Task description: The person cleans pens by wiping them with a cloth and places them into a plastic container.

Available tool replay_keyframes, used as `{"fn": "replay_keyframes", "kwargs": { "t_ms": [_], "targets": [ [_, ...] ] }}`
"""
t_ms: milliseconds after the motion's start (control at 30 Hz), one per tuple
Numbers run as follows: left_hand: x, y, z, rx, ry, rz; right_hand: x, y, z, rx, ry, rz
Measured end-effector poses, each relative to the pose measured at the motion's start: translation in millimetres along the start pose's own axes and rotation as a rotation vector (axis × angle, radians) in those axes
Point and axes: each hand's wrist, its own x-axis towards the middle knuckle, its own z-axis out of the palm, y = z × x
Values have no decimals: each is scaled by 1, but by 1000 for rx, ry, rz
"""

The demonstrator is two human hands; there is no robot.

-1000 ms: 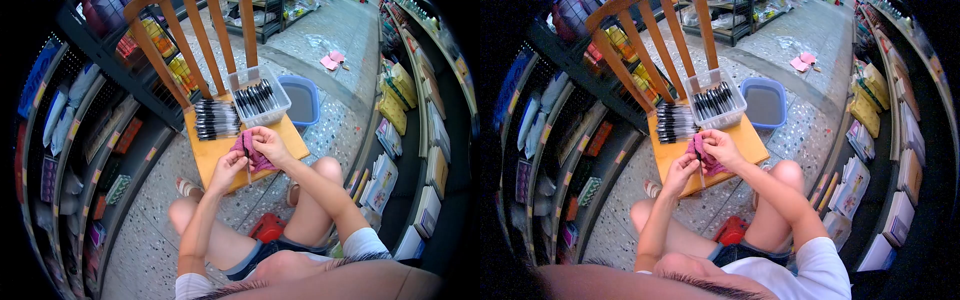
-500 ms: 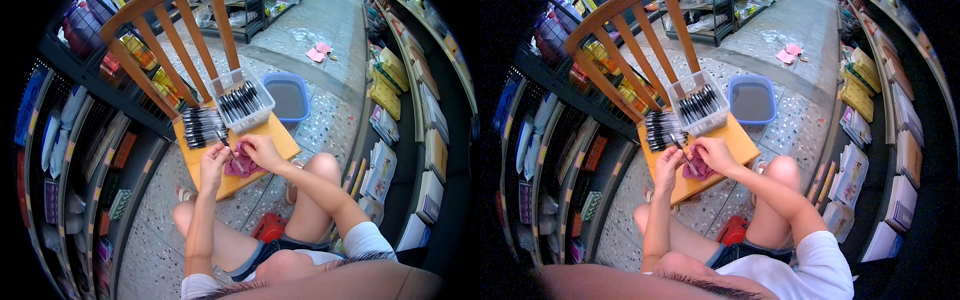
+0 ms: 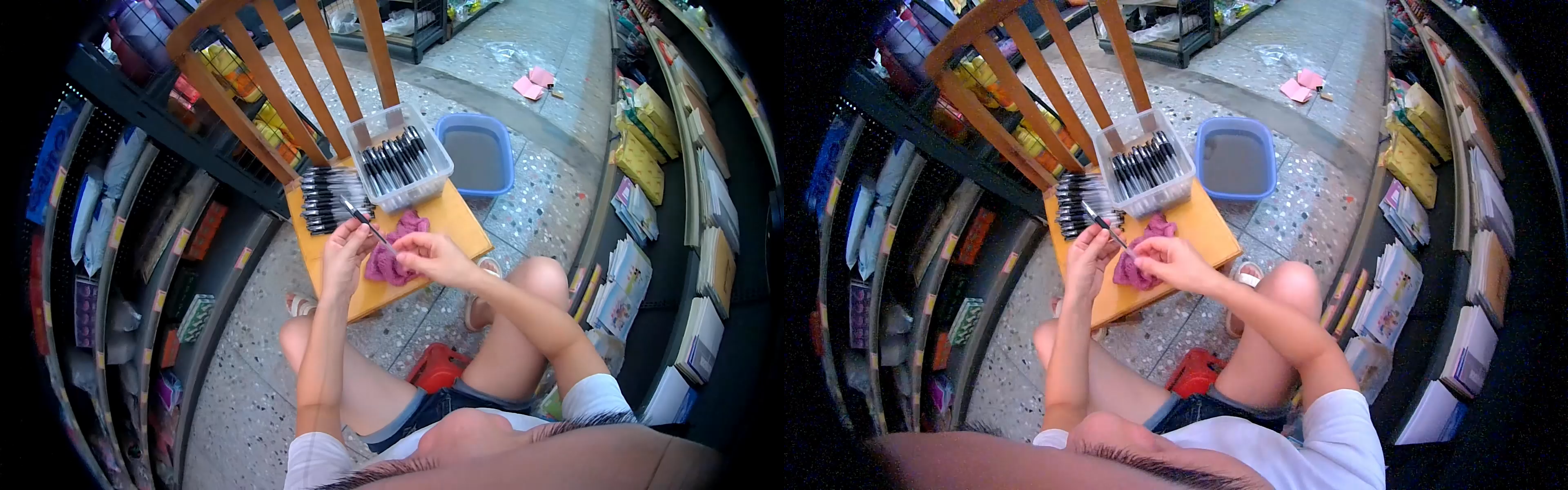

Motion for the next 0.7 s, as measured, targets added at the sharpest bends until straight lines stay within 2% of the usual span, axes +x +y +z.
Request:
{"fn": "replay_keyframes", "kwargs": {
  "t_ms": [100, 267, 433, 700],
  "targets": [
    [2, -5, -6, 12, 3, -16, 4, 17, 7, 108, 17, -67],
    [11, 5, 4, 5, 44, 11, 7, 10, 0, 129, 17, -5],
    [30, 42, 9, 58, 48, 101, 18, 2, -5, 84, 75, -60],
    [89, 77, 46, 272, 34, 49, 29, -30, -28, -106, 286, -221]
  ]
}}
